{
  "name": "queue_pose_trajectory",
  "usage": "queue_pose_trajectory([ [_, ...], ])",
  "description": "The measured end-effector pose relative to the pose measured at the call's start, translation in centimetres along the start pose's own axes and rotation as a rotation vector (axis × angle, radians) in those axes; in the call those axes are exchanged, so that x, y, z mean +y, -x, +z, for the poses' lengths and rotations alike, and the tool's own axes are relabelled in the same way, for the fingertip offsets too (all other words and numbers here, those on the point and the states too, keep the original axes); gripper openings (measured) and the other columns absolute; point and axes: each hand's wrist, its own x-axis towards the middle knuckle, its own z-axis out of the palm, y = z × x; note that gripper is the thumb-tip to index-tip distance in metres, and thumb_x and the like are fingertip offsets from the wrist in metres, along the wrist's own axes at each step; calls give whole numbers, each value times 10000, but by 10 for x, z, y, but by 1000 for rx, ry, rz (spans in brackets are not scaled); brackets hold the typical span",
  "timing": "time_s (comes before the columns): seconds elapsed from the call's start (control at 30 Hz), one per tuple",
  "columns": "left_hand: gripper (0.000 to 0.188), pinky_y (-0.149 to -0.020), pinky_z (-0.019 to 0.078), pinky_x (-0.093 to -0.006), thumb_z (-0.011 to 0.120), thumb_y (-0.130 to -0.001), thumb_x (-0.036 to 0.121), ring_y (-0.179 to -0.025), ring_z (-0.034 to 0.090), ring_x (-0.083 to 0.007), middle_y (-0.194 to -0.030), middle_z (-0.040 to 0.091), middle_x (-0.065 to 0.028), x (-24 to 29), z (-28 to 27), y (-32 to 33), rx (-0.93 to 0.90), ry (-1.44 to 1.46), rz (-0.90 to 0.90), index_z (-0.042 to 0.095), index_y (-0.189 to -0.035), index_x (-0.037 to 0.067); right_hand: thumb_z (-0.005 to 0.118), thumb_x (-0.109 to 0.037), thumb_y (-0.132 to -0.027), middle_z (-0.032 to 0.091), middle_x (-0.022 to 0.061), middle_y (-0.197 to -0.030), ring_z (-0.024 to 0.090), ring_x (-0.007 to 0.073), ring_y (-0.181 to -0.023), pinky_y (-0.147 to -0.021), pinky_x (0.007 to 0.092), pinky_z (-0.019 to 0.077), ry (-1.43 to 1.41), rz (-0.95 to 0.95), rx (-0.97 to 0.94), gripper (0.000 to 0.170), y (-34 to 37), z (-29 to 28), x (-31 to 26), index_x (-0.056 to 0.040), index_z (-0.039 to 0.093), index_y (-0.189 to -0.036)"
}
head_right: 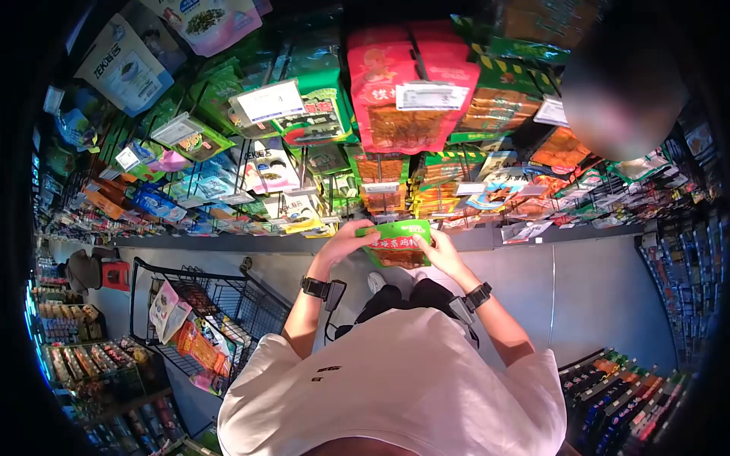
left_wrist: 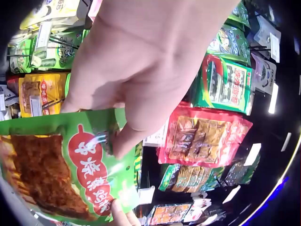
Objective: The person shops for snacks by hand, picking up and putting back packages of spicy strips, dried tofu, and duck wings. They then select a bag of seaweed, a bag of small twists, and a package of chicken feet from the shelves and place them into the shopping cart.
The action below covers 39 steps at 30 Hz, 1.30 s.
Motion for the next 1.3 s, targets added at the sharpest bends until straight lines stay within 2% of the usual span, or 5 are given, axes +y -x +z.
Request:
queue_pose_trajectory([
  [0.63,223,-662,492,-234,738,-921,142,-726,597,-63,-902,727,-32,60,-45,-41,259,-275,174,720,-1076,-17,586,-180,-1052,664,-3,-1149,561,50,-1006,-891,236,459,-316,74,-5,303,-105,-5,-20,5,635,-1287],
  [1.0,356,-731,534,-255,744,-938,201,-812,675,-93,-933,743,-84,39,-46,-89,441,-152,255,662,-1175,-52,644,-233,-1021,431,-124,-738,316,6,-670,-579,225,248,-165,112,143,219,-138,-7,-25,-48,733,-1099],
  [1.2,556,-942,503,-340,697,-972,293,-1083,643,-206,-1192,682,-157,-25,-47,-135,670,-306,395,489,-1360,-46,662,-283,-999,661,85,-1141,594,115,-965,-797,256,481,25,-7,378,476,-166,6,64,31,576,-1347],
  [1.23,646,-996,481,-349,694,-961,362,-1136,629,-248,-1243,662,-174,3,-32,-111,672,-281,66,457,-1400,-47,662,-302,-993,660,142,-1217,615,151,-1016,-807,267,493,117,-98,480,538,-163,13,50,42,540,-1389],
  [1.3,706,-989,491,-333,698,-941,419,-1110,646,-229,-1214,681,-160,-46,-40,-122,701,-428,85,467,-1413,-52,657,-256,-975,515,234,-1443,527,286,-1322,-1131,377,387,181,-62,331,636,-142,7,49,45,416,-1482],
])
